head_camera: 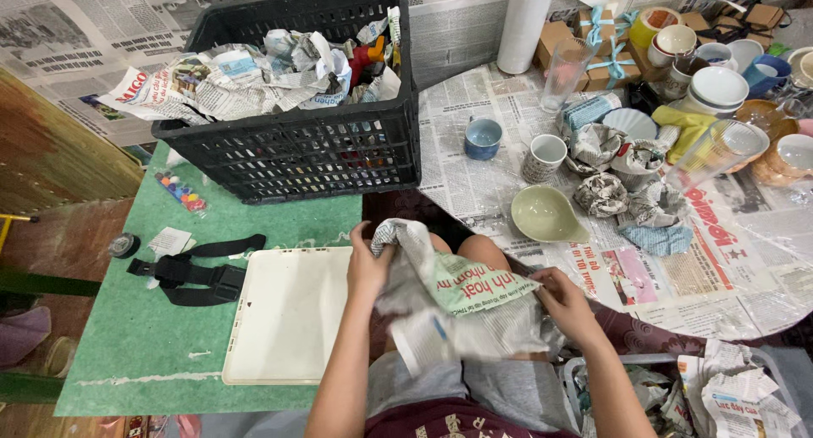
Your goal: The person wraps ceramic cups and bowls in newspaper. They pick up each item, fold newspaper around it, and place the wrapped item on the table. The process is repeated for multiple items.
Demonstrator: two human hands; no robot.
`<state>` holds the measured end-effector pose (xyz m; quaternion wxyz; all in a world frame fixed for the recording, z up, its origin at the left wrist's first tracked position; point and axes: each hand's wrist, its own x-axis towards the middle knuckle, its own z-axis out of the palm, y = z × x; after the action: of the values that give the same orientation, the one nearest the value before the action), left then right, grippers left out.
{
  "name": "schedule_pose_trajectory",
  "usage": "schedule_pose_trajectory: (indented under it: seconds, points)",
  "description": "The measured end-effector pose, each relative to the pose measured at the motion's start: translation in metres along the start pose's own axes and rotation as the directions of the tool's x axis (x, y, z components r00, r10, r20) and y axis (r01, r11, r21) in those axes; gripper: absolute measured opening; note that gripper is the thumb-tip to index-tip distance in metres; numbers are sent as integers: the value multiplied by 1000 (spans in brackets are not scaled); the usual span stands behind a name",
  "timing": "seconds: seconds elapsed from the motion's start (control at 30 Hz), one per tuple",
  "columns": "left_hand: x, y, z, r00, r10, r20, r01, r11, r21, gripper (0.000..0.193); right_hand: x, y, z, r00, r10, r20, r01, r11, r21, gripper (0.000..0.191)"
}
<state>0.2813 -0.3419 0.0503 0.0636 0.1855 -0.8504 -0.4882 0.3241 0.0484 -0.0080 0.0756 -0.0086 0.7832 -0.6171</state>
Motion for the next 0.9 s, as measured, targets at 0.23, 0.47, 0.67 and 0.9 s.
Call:
schedule_pose_trajectory:
  seconds: [0.23, 0.47, 0.67, 0.9]
  points:
    - [-11, -13, 46, 727, 667, -163, -449, 642, 622, 86, 11, -12, 20, 993, -45, -108, 31, 991, -129, 23]
    - [-42, -12, 45, 395, 910, 127, -872, 328, 362, 82, 12, -48, 6, 945, -327, 22, 287, 793, -538, 50]
    - [-16, 26, 57, 972, 195, -134, -216, 961, -171, 105, 48, -56, -7, 947, -270, 175, 312, 640, -702, 77]
    - [-21, 16, 65, 475, 874, -101, -839, 484, 248, 104, 72, -54, -8, 955, -249, 161, 297, 807, -511, 55]
